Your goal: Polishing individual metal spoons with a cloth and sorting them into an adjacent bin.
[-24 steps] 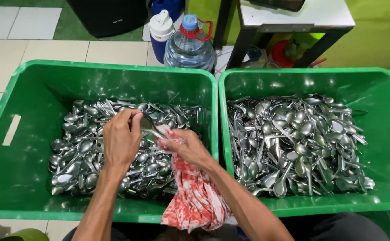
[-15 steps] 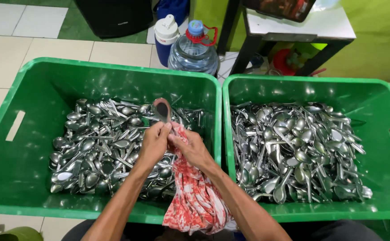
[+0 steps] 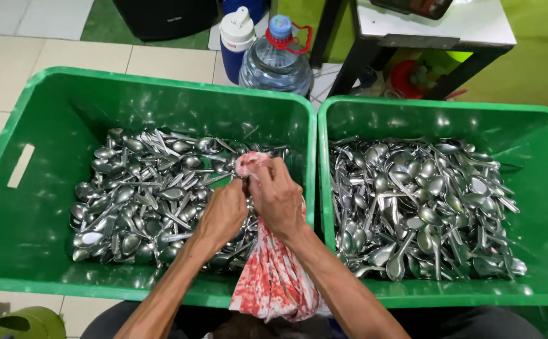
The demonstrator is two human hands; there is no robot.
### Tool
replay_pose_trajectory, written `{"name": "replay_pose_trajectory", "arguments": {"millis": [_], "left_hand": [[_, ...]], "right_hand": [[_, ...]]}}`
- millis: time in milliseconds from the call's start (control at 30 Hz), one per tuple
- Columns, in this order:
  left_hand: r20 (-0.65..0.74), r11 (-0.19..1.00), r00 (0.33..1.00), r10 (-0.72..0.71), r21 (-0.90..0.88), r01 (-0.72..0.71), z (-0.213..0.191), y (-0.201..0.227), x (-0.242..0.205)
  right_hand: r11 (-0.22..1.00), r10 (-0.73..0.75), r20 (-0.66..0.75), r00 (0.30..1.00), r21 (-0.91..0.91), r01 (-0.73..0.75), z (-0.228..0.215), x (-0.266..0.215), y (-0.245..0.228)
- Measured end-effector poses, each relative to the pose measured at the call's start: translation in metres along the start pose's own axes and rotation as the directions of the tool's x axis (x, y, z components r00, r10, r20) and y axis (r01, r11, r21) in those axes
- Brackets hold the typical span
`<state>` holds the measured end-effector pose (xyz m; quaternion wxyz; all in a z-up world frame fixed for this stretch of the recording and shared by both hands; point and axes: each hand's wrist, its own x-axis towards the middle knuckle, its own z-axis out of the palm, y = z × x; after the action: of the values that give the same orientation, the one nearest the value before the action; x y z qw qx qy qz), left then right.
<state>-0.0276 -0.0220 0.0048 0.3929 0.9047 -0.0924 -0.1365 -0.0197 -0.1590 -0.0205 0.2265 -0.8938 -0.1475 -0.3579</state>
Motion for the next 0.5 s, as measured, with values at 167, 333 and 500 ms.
{"name": "replay_pose_trajectory", "arguments": {"millis": [167,333,500], "left_hand": [[-0.009,0.997,0.998,-0.061,-0.036,0.061,-0.003,0.0,-0.006],[-0.129,0.983,0.978,-0.166,-0.1,0.154,-0.008,-0.005,-0.004],[-0.083,0.909,0.986,-0.143,-0.406,0.098,-0.012,0.008,-0.004]], "right_hand": [[0.956,0.266,-0.049,0.963,0.14,-0.257,0.015,-0.004,0.022],[0.589,0.618,0.163,0.769,0.552,-0.59,0.002,-0.001,0.035],[0.763,0.43,0.045,0.902,0.516,-0.39,0.001,-0.001,0.02]]}}
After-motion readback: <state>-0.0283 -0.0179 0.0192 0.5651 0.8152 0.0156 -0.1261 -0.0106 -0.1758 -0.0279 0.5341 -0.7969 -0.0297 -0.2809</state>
